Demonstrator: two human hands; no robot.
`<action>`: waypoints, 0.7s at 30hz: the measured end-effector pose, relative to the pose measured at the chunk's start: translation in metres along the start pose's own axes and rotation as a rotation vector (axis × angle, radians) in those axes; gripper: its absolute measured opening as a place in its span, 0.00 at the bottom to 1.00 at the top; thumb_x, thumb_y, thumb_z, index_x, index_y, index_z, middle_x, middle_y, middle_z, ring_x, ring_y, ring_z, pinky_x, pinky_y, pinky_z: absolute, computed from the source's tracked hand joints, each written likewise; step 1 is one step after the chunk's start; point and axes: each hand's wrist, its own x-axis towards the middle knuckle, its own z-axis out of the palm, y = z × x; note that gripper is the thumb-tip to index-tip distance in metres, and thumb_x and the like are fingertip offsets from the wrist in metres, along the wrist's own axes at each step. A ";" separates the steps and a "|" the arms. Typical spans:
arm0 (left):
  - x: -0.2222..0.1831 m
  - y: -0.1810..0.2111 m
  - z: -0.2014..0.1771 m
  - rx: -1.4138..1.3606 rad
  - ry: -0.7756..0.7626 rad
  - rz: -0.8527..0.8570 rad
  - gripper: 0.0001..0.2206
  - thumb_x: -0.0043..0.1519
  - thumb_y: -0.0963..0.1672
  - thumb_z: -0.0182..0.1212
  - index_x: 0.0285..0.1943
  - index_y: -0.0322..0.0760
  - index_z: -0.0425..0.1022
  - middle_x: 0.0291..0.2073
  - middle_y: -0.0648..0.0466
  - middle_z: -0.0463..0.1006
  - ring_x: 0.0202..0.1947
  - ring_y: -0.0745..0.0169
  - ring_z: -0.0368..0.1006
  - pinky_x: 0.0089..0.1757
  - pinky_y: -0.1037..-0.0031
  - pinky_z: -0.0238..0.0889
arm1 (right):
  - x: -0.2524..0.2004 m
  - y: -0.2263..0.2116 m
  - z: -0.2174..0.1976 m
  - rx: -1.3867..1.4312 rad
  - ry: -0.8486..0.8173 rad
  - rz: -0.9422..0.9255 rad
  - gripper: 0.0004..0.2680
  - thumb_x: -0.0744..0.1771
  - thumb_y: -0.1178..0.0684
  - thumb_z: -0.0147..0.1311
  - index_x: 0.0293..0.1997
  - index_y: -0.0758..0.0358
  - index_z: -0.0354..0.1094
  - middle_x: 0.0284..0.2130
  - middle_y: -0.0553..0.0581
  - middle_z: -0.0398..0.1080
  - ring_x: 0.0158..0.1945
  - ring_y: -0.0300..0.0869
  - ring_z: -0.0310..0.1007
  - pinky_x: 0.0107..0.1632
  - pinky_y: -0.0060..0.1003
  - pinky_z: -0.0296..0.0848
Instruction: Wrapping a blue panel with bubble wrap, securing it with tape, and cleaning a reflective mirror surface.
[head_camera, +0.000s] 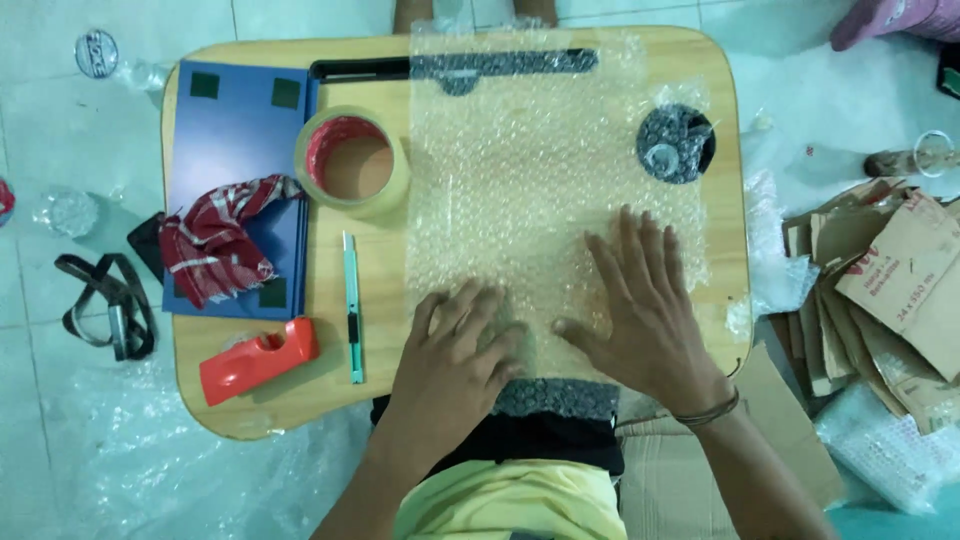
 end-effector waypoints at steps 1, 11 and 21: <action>0.006 -0.001 -0.005 0.004 0.000 0.007 0.11 0.58 0.46 0.64 0.45 0.39 0.78 0.63 0.44 0.68 0.68 0.44 0.58 0.62 0.50 0.49 | 0.005 0.002 0.003 0.000 0.007 0.004 0.37 0.64 0.28 0.53 0.76 0.65 0.48 0.75 0.78 0.39 0.78 0.68 0.34 0.77 0.59 0.32; 0.052 -0.013 0.027 0.057 -0.040 0.040 0.30 0.64 0.55 0.55 0.74 0.45 0.64 0.75 0.43 0.55 0.77 0.40 0.43 0.69 0.43 0.34 | -0.008 0.005 0.021 -0.041 0.039 -0.003 0.37 0.67 0.23 0.44 0.80 0.61 0.40 0.77 0.68 0.28 0.80 0.56 0.19 0.79 0.56 0.21; 0.058 -0.024 0.040 0.123 -0.066 0.010 0.36 0.64 0.61 0.49 0.78 0.45 0.60 0.79 0.50 0.50 0.79 0.47 0.38 0.71 0.47 0.23 | -0.003 0.007 0.002 0.152 0.027 0.030 0.39 0.63 0.27 0.57 0.75 0.68 0.46 0.76 0.72 0.37 0.80 0.59 0.26 0.78 0.54 0.24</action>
